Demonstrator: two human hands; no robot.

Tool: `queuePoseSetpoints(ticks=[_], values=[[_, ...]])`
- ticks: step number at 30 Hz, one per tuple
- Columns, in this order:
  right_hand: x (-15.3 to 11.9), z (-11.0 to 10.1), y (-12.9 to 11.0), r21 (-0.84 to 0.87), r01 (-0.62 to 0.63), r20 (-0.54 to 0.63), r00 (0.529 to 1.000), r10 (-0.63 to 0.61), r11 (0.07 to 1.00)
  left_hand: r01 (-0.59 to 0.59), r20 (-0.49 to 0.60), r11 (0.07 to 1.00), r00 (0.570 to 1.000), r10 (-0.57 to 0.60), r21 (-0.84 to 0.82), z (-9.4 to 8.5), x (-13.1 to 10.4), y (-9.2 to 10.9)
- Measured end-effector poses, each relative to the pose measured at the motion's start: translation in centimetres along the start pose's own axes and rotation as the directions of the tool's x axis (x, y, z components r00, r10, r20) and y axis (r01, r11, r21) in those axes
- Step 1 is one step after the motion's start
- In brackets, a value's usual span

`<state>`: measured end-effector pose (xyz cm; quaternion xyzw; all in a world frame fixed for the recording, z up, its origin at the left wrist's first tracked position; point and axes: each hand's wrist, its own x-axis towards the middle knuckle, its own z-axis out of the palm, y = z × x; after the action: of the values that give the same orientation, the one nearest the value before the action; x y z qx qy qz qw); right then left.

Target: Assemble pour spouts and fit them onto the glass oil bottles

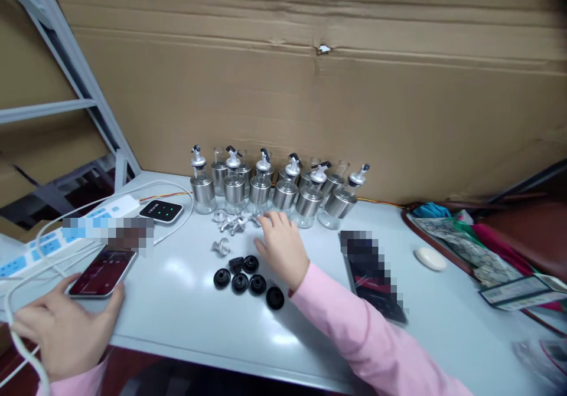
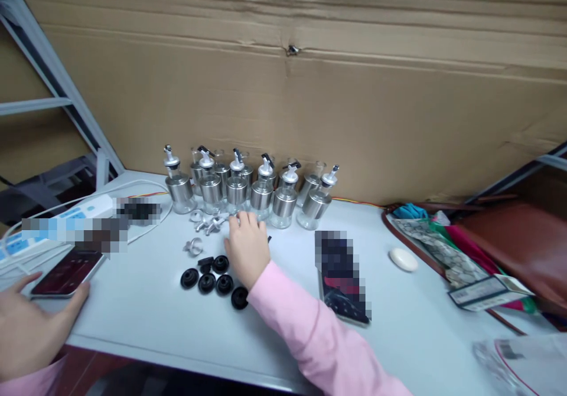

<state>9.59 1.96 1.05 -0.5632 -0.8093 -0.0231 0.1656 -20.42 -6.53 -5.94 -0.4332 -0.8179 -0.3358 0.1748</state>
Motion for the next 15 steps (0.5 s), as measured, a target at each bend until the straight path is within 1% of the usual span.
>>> queuePoseSetpoints(ticks=[3, 5, 7, 9, 12, 14, 15], values=[[1.8, 2.0, -0.4, -0.077, 0.025, 0.037, 0.999, -0.022, 0.997, -0.031, -0.040, 0.996, 0.999, 0.034, 0.085, -0.3, 0.0, 0.2], [2.5, 3.1, -0.3, -0.093, 0.015, 0.075, 0.997, -0.008, 0.996, -0.041, -0.004, 0.993, 0.999, 0.042, 0.109, -0.5, 0.0, 0.3], [2.9, 3.8, -0.1, -0.095, 0.004, 0.095, 0.995, 0.005, 0.995, -0.068, 0.063, 0.986, 0.996, 0.059, 0.153, -0.9, 0.0, 0.6], [3.0, 4.0, 0.2, -0.092, -0.004, 0.110, 0.994, 0.014, 0.996, -0.102, 0.132, 0.973, 0.988, 0.076, 0.205, -1.3, 0.1, 0.9], [3.0, 3.8, 0.5, -0.081, -0.012, 0.132, 0.991, 0.023, 0.997, -0.109, 0.228, 0.962, 0.972, 0.051, 0.250, -1.7, 0.4, 1.2], [2.9, 3.7, 0.7, -0.070, -0.021, 0.141, 0.990, 0.030, 0.997, -0.104, 0.254, 0.963, 0.966, 0.039, 0.250, -1.6, 0.5, 1.2], [2.9, 3.6, 0.8, -0.064, -0.027, 0.144, 0.989, 0.036, 0.998, -0.103, 0.248, 0.963, 0.968, 0.039, 0.249, -1.5, 0.5, 1.2]])
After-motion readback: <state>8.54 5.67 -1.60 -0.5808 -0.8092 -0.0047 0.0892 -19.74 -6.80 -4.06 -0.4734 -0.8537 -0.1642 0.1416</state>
